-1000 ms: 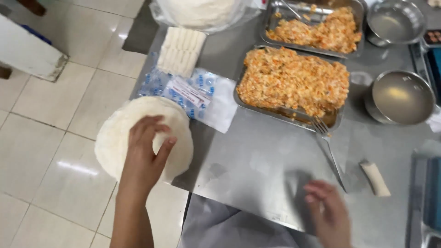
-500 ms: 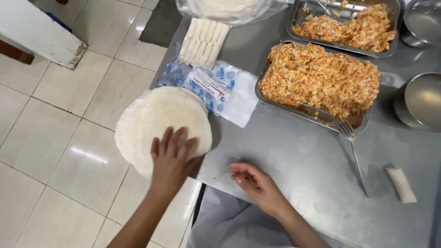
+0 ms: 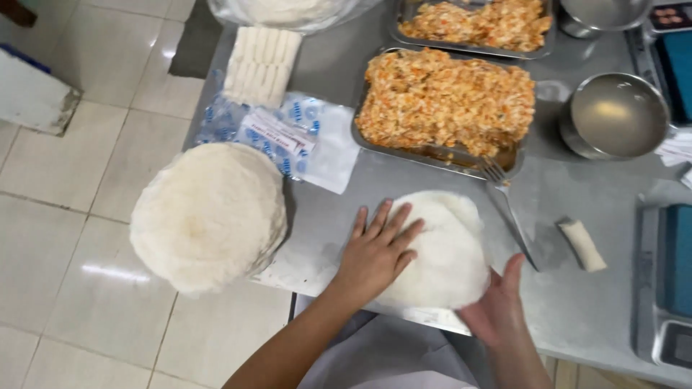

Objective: A person is manually assembling lumpia by placing filling on wrappers and rolling them into shape.

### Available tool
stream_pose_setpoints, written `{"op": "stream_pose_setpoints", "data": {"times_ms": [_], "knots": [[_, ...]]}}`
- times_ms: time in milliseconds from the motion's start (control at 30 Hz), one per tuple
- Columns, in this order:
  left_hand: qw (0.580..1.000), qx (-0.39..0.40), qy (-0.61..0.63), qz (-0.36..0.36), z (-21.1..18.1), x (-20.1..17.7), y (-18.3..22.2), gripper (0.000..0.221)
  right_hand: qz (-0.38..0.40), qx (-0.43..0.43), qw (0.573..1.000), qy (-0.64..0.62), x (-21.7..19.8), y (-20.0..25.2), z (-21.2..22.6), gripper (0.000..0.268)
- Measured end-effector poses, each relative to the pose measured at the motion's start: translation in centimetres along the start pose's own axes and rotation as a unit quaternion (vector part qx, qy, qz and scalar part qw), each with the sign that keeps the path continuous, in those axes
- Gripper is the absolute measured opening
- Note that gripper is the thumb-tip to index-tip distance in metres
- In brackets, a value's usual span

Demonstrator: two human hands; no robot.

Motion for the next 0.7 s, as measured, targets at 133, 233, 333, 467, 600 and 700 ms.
{"op": "stream_pose_setpoints", "data": {"times_ms": [133,233,333,467,600,700], "knots": [[0.998,0.047,-0.019,0.029,2.4,0.6,-3.5,0.053,-0.206,-0.039,0.977,0.04,-12.9,3.1,1.9,0.048],[0.995,0.068,0.019,-0.075,-0.3,-1.3,-3.6,0.034,-0.235,-0.062,0.965,0.096,-14.5,4.1,1.0,0.054],[0.977,0.051,0.207,-0.016,-6.6,-0.5,-3.7,0.036,-0.262,-0.047,0.941,0.21,-9.6,4.3,1.1,0.054],[0.978,0.032,0.203,-0.031,-6.7,2.8,-3.1,0.02,-0.285,-0.074,0.922,0.252,-9.7,4.0,1.3,0.057],[0.82,-0.21,0.533,-0.002,-3.8,7.1,-1.8,0.011,-0.305,-0.061,0.908,0.28,-9.4,3.9,1.0,0.075],[0.789,-0.242,0.565,0.004,-3.9,6.8,-1.9,0.016,-0.323,-0.077,0.891,0.311,-9.3,4.0,1.5,0.061]]}}
Point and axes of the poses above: each hand's wrist, its own y-axis away from the middle knuckle, its own x-axis out of the palm, z = x × y, the point moved 10 cm from there along -y, towards the middle knuckle, and after that the axes turned 14 degrees about x, right-handed, at the moved point
